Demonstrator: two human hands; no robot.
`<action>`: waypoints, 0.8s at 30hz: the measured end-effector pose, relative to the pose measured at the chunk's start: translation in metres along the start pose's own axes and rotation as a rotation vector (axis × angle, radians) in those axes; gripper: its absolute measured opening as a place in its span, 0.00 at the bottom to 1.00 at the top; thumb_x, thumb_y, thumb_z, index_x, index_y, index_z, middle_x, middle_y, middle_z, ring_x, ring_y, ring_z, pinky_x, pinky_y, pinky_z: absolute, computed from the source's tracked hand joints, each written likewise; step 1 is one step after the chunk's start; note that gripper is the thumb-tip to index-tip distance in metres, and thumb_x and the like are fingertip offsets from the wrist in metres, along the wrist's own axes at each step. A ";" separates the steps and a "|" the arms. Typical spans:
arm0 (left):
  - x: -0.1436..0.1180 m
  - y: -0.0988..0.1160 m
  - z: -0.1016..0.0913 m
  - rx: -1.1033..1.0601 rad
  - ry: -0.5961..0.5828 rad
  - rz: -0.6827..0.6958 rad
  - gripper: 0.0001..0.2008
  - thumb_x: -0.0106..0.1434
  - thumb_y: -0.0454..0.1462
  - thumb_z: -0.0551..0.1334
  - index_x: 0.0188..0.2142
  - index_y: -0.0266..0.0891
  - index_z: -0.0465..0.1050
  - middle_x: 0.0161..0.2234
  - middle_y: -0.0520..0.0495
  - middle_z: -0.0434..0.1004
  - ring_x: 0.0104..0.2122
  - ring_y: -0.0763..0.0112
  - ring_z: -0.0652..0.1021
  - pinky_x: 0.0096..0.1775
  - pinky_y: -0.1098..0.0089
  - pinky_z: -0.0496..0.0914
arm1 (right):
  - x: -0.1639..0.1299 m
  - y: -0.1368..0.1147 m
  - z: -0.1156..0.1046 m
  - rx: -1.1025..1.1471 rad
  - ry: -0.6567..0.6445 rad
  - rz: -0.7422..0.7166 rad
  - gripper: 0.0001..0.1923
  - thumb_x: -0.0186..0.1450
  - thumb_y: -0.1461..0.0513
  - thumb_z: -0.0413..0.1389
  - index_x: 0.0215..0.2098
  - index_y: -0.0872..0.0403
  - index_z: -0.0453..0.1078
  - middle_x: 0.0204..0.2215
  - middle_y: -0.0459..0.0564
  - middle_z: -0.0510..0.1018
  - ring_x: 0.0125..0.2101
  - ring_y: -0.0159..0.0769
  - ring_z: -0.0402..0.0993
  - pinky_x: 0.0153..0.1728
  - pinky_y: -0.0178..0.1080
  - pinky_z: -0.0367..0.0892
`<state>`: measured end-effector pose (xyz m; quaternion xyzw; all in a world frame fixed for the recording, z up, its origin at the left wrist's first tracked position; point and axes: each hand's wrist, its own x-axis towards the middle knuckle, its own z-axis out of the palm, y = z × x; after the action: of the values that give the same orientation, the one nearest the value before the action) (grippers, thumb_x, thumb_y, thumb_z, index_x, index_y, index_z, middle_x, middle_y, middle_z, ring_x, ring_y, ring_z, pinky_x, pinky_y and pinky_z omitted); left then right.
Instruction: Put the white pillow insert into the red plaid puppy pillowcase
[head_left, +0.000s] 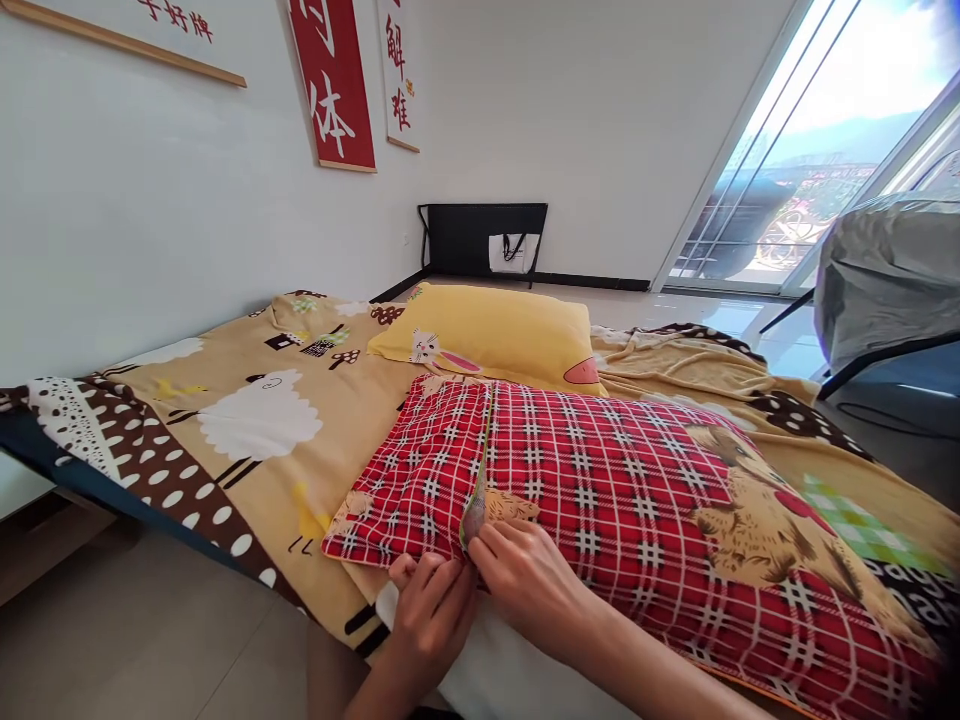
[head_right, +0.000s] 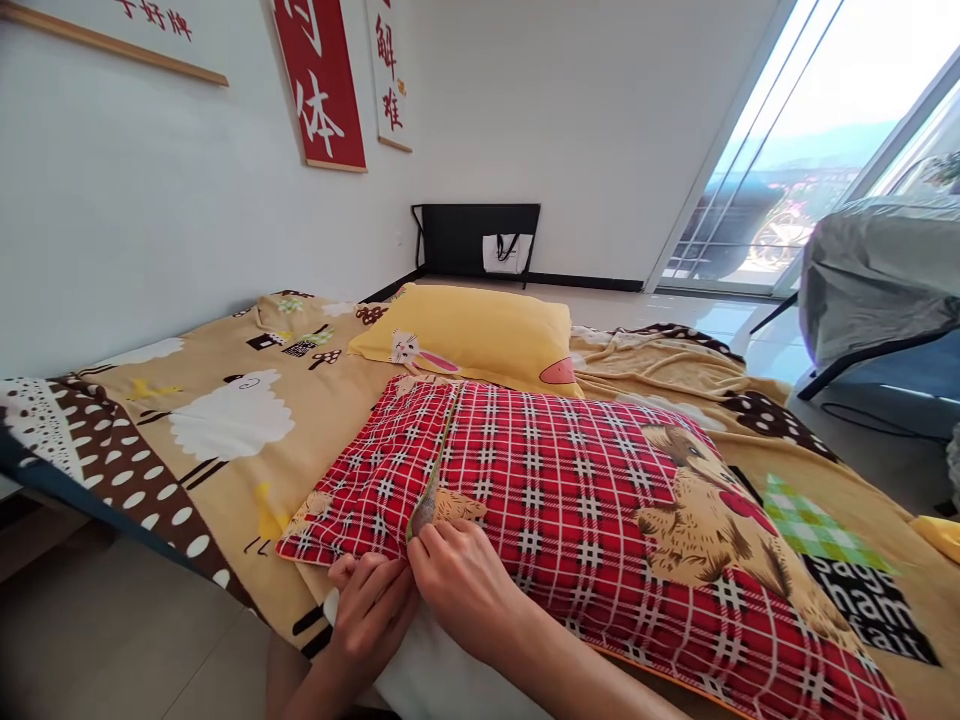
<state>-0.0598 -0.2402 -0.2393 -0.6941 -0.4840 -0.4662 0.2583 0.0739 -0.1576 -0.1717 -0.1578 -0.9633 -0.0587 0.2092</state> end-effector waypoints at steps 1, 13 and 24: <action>0.000 0.000 -0.001 -0.005 -0.004 -0.023 0.06 0.65 0.27 0.58 0.39 0.34 0.72 0.31 0.44 0.75 0.29 0.67 0.71 0.31 0.64 0.59 | -0.002 -0.001 0.001 -0.024 0.068 -0.033 0.10 0.60 0.73 0.49 0.27 0.55 0.61 0.24 0.47 0.68 0.23 0.33 0.58 0.27 0.38 0.48; 0.005 0.000 -0.013 -0.085 -0.113 -0.066 0.06 0.65 0.26 0.57 0.37 0.36 0.69 0.30 0.47 0.73 0.32 0.67 0.72 0.38 0.64 0.63 | -0.020 -0.004 -0.007 -0.019 0.116 -0.162 0.15 0.70 0.71 0.41 0.28 0.55 0.61 0.25 0.48 0.66 0.26 0.34 0.58 0.29 0.39 0.51; 0.015 0.012 -0.003 -0.226 -0.065 -0.282 0.06 0.67 0.28 0.56 0.34 0.39 0.67 0.29 0.52 0.70 0.30 0.71 0.70 0.38 0.65 0.60 | -0.012 -0.004 -0.006 -0.037 0.114 -0.021 0.11 0.65 0.73 0.45 0.28 0.55 0.60 0.25 0.47 0.67 0.25 0.34 0.58 0.27 0.38 0.48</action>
<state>-0.0483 -0.2416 -0.2236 -0.6585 -0.5293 -0.5264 0.0950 0.0852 -0.1662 -0.1718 -0.1482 -0.9501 -0.0877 0.2600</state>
